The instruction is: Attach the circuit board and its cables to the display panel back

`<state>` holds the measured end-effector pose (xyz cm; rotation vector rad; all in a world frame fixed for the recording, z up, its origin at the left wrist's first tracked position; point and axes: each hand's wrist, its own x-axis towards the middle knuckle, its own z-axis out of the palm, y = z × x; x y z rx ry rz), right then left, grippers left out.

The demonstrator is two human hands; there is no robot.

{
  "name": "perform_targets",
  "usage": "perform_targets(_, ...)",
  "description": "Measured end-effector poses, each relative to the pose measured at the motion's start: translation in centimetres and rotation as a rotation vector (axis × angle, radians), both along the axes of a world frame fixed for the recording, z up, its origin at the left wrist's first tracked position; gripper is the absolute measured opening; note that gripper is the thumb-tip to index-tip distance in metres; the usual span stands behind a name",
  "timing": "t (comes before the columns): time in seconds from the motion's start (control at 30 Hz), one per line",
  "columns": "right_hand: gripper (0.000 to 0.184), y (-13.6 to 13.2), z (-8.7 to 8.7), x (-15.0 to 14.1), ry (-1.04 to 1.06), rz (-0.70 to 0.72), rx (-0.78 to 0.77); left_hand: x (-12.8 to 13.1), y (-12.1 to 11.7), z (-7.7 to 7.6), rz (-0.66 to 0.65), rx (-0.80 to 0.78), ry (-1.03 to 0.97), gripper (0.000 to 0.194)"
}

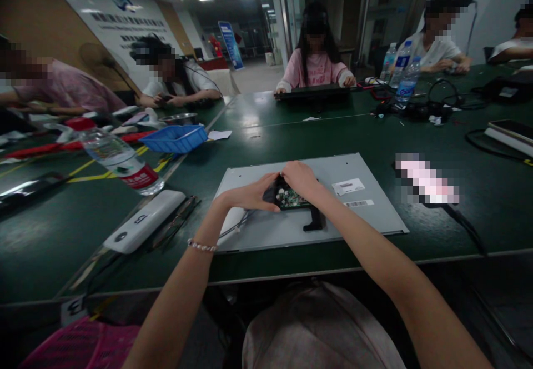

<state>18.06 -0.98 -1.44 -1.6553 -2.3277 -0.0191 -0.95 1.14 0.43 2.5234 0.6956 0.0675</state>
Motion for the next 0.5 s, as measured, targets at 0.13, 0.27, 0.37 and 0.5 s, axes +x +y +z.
perform_targets(0.13, 0.026, 0.3, -0.4, 0.2, 0.079, 0.044, -0.041, 0.0, 0.0, 0.0, -0.011, -0.001, -0.010, 0.096)
perform_targets(0.27, 0.025, 0.6, -0.8, 0.7, 0.141, 0.121, -0.053, 0.0, -0.2, 0.3, 0.001, -0.016, 0.005, 0.096)
perform_targets(0.37, 0.027, 0.8, -1.1, 1.0, 0.174, 0.159, -0.049, 0.1, -0.3, 0.4, 0.008, -0.018, 0.013, 0.097)
perform_targets(0.5, 0.029, 0.8, -1.2, 1.1, 0.210, 0.155, -0.060, 0.1, -0.3, 0.4, -0.006, -0.012, 0.017, 0.096)
